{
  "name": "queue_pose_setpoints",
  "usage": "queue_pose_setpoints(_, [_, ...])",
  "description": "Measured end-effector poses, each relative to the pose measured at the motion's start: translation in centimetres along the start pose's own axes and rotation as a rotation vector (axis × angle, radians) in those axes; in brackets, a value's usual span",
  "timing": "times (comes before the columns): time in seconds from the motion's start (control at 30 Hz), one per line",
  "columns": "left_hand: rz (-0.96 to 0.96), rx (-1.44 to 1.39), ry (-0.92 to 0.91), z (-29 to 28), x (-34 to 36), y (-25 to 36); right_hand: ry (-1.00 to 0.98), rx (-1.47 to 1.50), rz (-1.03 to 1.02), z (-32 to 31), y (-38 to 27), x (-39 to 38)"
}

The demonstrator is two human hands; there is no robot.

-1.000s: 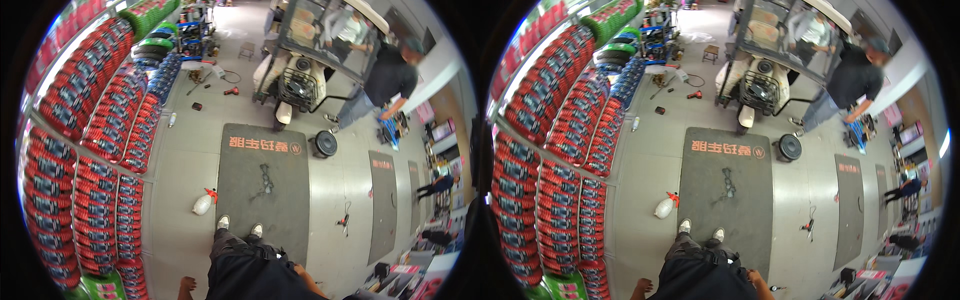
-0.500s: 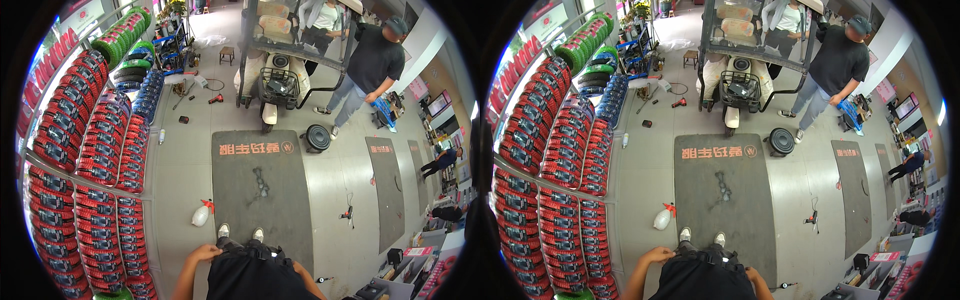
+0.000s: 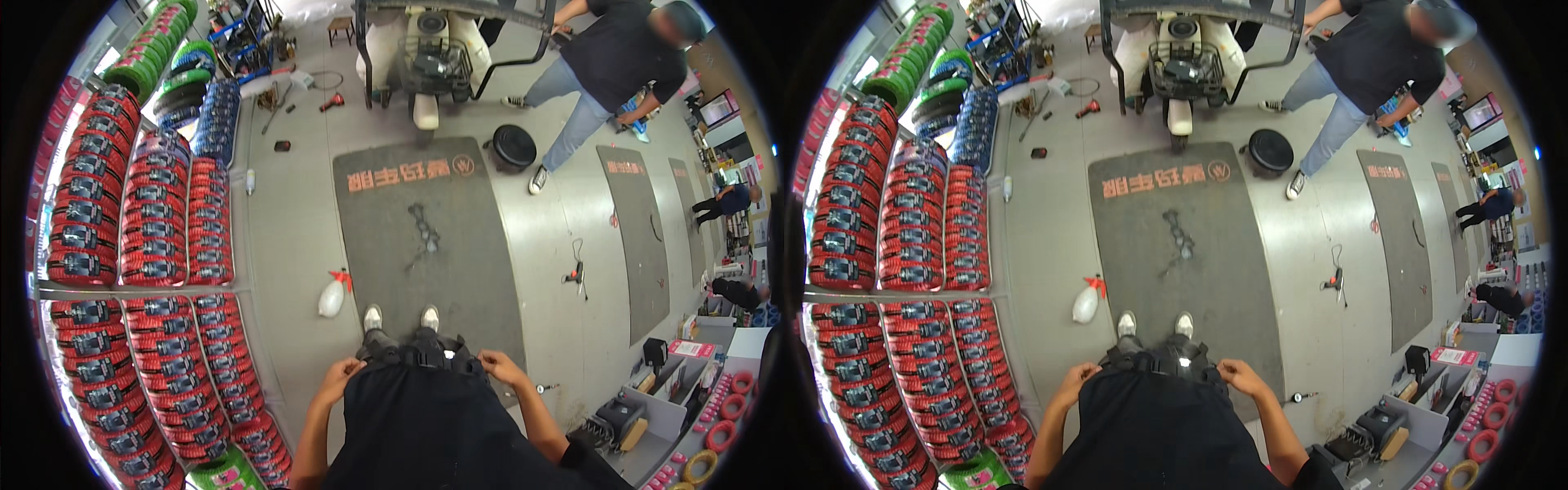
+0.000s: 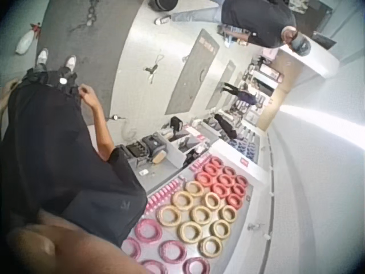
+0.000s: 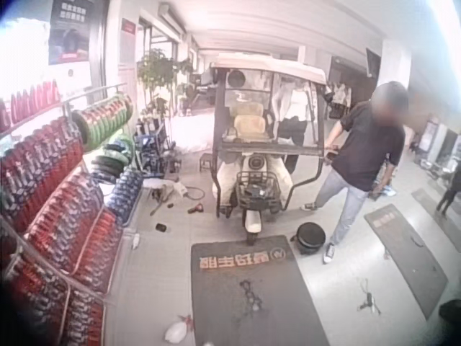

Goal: The person uses a yellow screwdriver to adjust components under the seat of a white electric scooter, then closes the seat. The person walks to the front of the scooter and uses a tire inflator to inflate the front tire.

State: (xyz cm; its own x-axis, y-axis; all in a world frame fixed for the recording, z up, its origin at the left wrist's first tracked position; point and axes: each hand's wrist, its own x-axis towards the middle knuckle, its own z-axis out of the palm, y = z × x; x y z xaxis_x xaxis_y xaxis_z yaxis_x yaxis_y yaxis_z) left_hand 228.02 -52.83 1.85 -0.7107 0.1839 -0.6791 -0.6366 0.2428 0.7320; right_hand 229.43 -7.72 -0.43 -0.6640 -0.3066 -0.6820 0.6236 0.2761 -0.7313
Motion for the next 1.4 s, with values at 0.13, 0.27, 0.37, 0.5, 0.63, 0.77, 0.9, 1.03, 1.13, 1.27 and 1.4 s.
queue_pose_setpoints(0.13, [0.085,-0.156,0.029,0.7,-1.7,0.1,-0.015,0.02,-0.001,0.7,1.0,0.0])
queue_pose_setpoints(0.27, [0.147,-0.01,-0.006,0.9,-2.9,-1.6,0.002,0.029,0.006,1.7,2.1,-0.7])
queue_pose_setpoints(0.37, [0.064,-0.003,-0.055,1.0,-3.1,-2.1,-0.026,0.072,0.044,2.0,3.5,-1.2])
queue_pose_setpoints(0.5, [-0.094,0.004,-0.071,1.4,-2.5,-0.8,-0.095,0.073,0.059,1.6,3.6,-0.8])
queue_pose_setpoints(0.63, [-0.099,0.01,-0.121,1.4,-1.6,0.3,-0.147,0.057,0.045,0.9,3.4,-0.2])
queue_pose_setpoints(0.77, [-0.11,-0.046,-0.164,1.6,-1.3,2.4,-0.144,0.047,0.046,0.3,3.2,-0.2])
queue_pose_setpoints(0.9, [-0.116,-0.007,-0.194,3.5,1.1,3.5,-0.144,0.111,0.034,-0.9,4.0,-0.6])
queue_pose_setpoints(1.03, [-0.054,0.201,-0.171,5.3,4.9,3.7,-0.085,0.171,0.042,-2.6,4.4,-1.1])
queue_pose_setpoints(1.13, [0.003,0.178,0.018,6.3,8.3,4.4,-0.049,0.233,0.035,-5.1,4.3,-1.1])
queue_pose_setpoints(1.27, [-0.005,0.055,0.326,5.4,14.6,0.0,-0.128,0.31,0.063,-9.2,4.1,1.3])
queue_pose_setpoints(1.4, [-0.162,-0.228,0.457,4.1,18.4,-1.3,-0.208,0.276,0.368,-14.1,1.9,6.9])
